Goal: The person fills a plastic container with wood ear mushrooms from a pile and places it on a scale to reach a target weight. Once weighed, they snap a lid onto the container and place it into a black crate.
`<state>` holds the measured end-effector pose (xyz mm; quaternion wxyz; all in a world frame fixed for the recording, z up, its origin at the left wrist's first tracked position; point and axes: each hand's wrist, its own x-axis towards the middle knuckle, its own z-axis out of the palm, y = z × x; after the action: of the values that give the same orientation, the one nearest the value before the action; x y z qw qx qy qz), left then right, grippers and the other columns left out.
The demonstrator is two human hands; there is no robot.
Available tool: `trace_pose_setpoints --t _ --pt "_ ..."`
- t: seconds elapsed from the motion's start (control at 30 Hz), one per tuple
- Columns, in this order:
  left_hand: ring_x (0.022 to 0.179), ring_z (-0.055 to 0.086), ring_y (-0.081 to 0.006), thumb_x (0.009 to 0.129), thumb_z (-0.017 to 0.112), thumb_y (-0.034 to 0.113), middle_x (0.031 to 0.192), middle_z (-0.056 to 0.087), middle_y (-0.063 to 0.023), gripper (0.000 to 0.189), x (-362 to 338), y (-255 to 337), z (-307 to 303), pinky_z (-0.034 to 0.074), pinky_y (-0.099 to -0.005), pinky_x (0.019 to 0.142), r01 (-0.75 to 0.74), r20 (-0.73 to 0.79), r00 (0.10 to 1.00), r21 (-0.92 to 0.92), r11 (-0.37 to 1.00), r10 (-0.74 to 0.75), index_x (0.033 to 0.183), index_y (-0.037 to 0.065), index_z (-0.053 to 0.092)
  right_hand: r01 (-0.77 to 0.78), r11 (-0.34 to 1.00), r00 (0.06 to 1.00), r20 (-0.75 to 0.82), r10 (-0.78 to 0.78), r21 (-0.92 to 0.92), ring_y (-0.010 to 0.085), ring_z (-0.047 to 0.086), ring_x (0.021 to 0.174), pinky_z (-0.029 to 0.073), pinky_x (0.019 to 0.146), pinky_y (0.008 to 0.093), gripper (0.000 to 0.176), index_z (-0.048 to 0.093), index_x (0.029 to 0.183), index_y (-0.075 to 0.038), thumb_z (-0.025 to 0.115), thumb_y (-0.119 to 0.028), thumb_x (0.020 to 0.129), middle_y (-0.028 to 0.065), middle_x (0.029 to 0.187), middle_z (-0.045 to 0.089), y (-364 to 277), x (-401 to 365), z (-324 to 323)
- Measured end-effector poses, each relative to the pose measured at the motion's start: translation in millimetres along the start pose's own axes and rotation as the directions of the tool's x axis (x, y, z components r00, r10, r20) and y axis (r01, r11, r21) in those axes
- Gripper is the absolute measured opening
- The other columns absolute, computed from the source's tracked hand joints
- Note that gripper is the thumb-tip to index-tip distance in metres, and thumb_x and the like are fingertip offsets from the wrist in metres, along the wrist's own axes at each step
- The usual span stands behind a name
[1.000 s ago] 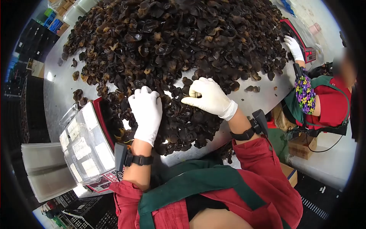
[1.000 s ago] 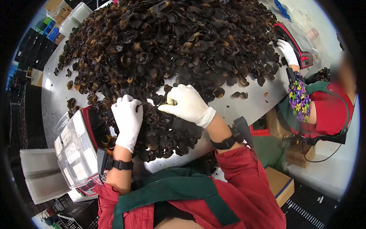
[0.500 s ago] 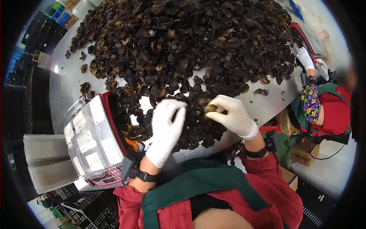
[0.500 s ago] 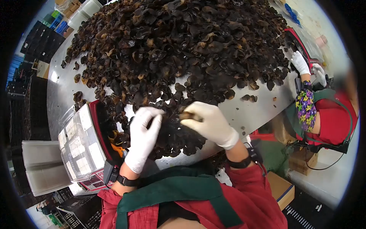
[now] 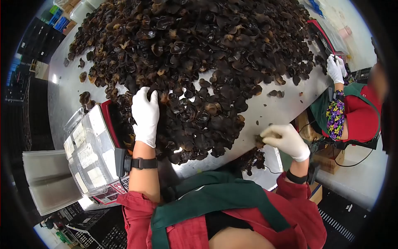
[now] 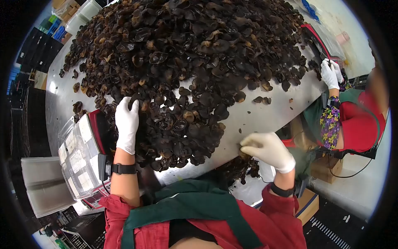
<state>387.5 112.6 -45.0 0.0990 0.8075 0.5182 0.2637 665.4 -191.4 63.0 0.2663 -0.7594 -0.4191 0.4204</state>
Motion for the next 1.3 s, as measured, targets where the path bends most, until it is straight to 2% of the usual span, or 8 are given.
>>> trace_pose_setpoints --t 0.23,0.33,0.47,0.7,0.97,1.03,1.17,1.3 --pt "0.074 0.068 -0.0210 0.091 0.069 0.017 0.085 0.071 -0.0165 0.021 -24 15 -34 0.051 -0.0320 0.071 0.193 0.096 0.981 -0.352 0.916 -0.170 0.104 0.000 0.069 0.563 0.825 0.826 0.034 -0.562 -0.055 0.0130 0.057 0.071 0.049 0.068 0.0293 0.021 0.069 0.102 -0.004 0.073 -0.017 0.087 0.0047 0.080 0.062 -75 133 62" --pt "0.072 0.061 -0.0086 0.093 0.069 0.012 0.081 0.069 -0.0071 0.018 -33 15 -52 0.048 -0.0249 0.068 0.297 0.173 0.954 -0.439 0.848 -0.245 0.104 -0.001 0.070 0.602 0.642 0.740 0.029 -0.672 -0.475 0.0291 0.063 0.099 0.051 0.087 0.0416 0.034 0.063 0.110 -0.006 0.072 -0.029 0.085 0.0098 0.098 0.065 -94 205 114" --pt "0.078 0.061 -0.0046 0.093 0.069 0.002 0.086 0.068 0.0010 0.017 -48 16 -62 0.048 -0.0197 0.072 0.407 0.270 0.913 -0.659 0.633 -0.306 0.109 -0.001 0.070 0.494 0.500 0.752 0.061 -0.657 -0.711 0.0291 0.063 0.098 0.051 0.082 0.0431 0.037 0.061 0.108 -0.007 0.073 -0.030 0.083 0.0115 0.097 0.065 -120 246 153" --pt "0.087 0.061 -0.0065 0.091 0.070 0.000 0.096 0.068 -0.0005 0.018 -70 27 -62 0.046 -0.0216 0.084 0.471 0.370 0.878 -0.782 0.408 -0.304 0.108 0.001 0.066 0.610 0.529 0.742 0.190 -0.643 -0.590 0.0335 0.066 0.095 0.052 0.086 0.0433 0.033 0.063 0.109 -0.006 0.070 -0.022 0.081 0.0122 0.096 0.068 -99 243 122" --pt "0.088 0.064 -0.0070 0.093 0.067 0.002 0.099 0.072 -0.0022 0.016 -74 27 -62 0.048 -0.0215 0.082 0.518 0.446 0.855 -0.760 0.394 -0.264 0.109 0.002 0.068 0.493 0.797 0.848 -0.014 -0.530 -0.350 0.0305 0.056 0.071 0.045 0.063 0.0397 0.040 0.054 0.080 -0.004 0.079 -0.035 0.078 0.0131 0.076 0.055 -86 177 81" --pt "0.088 0.064 -0.0068 0.094 0.066 0.002 0.099 0.072 -0.0022 0.016 -76 27 -62 0.048 -0.0212 0.081 0.521 0.456 0.853 -0.760 0.387 -0.253 0.109 0.002 0.068 0.436 0.841 0.888 0.003 -0.459 -0.321 0.0336 0.062 0.086 0.051 0.076 0.0424 0.032 0.060 0.088 -0.006 0.077 -0.031 0.078 0.0133 0.096 0.065 -81 165 78" --pt "0.086 0.063 -0.0067 0.094 0.066 0.002 0.098 0.071 -0.0015 0.018 -78 33 -62 0.049 -0.0213 0.079 0.544 0.486 0.839 -0.776 0.321 -0.247 0.111 0.002 0.067 0.654 0.634 0.612 -0.205 -0.764 -0.414 0.0352 0.059 0.100 0.049 0.088 0.0439 0.040 0.064 0.111 -0.010 0.077 -0.024 0.076 0.0128 0.113 0.063 -80 139 88" --pt "0.083 0.060 -0.0053 0.091 0.071 0.001 0.092 0.068 0.0002 0.016 -79 60 -70 0.048 -0.0200 0.075 0.562 0.508 0.827 -0.771 0.301 -0.243 0.107 0.001 0.068 0.666 0.708 0.740 -0.087 -0.667 0.234 0.0365 0.060 0.114 0.048 0.099 0.0428 0.058 0.056 0.131 -0.005 0.078 -0.027 0.082 0.0173 0.127 0.059 -104 103 113"
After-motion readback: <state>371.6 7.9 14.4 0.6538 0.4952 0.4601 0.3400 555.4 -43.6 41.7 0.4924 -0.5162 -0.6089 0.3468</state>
